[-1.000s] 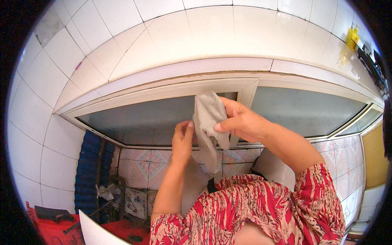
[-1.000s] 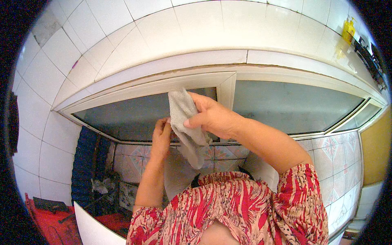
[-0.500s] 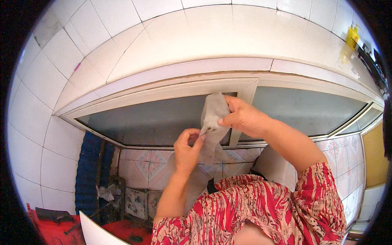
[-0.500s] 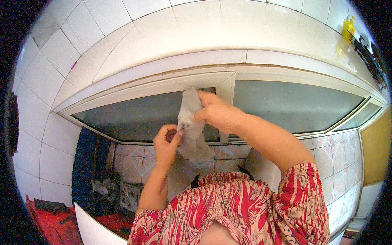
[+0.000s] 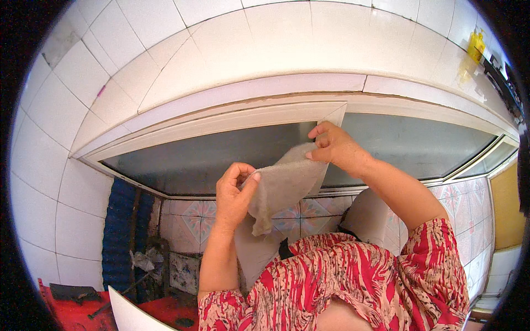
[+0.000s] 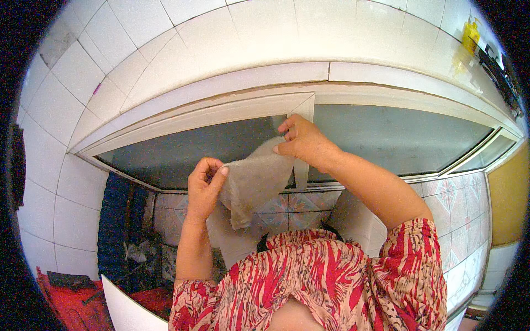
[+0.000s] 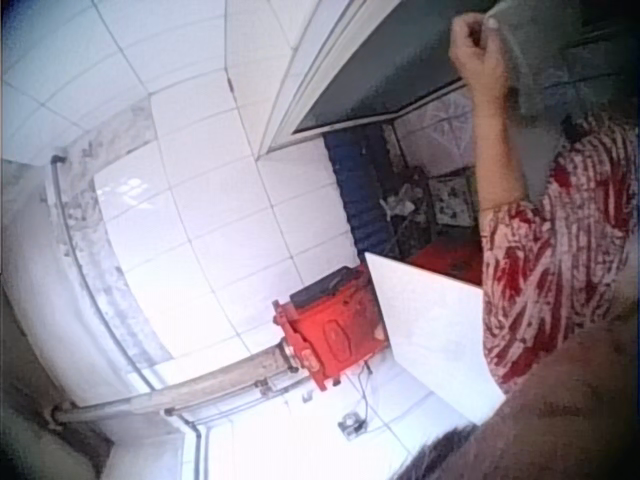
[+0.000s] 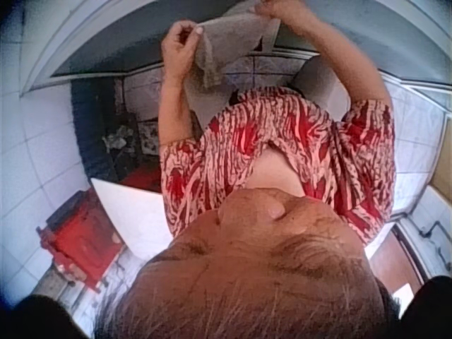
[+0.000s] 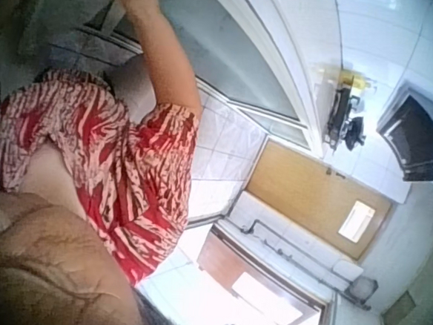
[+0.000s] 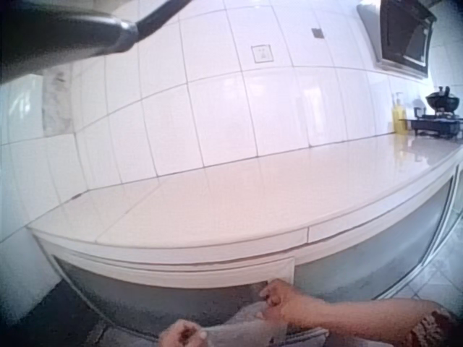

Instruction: The person wipes down a white kitchen counter and a glass cabinet door using a cloth.

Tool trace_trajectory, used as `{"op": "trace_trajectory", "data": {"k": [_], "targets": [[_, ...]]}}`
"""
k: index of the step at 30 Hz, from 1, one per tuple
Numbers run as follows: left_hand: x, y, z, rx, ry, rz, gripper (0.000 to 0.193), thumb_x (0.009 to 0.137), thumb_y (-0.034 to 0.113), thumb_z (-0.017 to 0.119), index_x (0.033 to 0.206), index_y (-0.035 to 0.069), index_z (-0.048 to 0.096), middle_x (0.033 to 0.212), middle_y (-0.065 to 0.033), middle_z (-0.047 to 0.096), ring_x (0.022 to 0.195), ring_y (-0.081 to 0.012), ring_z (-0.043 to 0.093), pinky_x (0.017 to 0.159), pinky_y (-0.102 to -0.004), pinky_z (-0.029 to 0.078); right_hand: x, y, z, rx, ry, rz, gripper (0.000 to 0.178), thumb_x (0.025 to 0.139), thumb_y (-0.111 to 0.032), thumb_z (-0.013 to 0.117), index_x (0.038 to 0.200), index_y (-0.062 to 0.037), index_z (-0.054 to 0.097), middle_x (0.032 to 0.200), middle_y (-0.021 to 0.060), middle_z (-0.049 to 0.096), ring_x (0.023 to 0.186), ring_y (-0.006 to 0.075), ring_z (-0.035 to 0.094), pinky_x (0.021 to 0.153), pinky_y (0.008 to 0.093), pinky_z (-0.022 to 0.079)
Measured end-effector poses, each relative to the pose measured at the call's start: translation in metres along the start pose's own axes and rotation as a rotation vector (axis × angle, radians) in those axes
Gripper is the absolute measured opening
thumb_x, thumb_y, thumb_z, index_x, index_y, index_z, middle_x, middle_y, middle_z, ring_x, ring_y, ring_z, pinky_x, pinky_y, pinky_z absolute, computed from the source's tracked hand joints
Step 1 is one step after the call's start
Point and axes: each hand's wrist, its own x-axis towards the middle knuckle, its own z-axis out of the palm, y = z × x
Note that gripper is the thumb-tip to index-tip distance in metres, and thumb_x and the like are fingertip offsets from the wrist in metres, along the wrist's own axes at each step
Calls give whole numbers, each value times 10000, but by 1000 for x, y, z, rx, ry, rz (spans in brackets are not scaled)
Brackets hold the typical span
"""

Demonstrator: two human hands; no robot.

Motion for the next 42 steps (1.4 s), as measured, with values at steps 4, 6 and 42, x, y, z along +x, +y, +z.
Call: {"op": "trace_trajectory", "data": {"k": [4,6,42], "targets": [[0,2,-4,16,-19,-74,97,894,129,667,901,52,610,780,53,556,713,-42,479,643,-206,401,2,4,0,131,-123,-109,427,801,-120,738,1174,-40,547,789,-9,505,774,93,500,688,272,425],[2,1,-5,57,-9,-44,106,890,132,672,913,48,612,789,48,565,716,-44,484,652,-211,409,-7,-3,0,-16,-181,-142,340,794,-130,739,1083,-44,580,824,28,541,802,135,528,709,297,443],[31,165,-119,344,477,298,210,938,219,636,1041,45,691,759,60,555,649,-27,419,581,-183,337,-74,-121,-106,-401,327,-696,157,923,-174,615,999,-46,665,759,-27,575,683,54,484,598,217,422]]}}
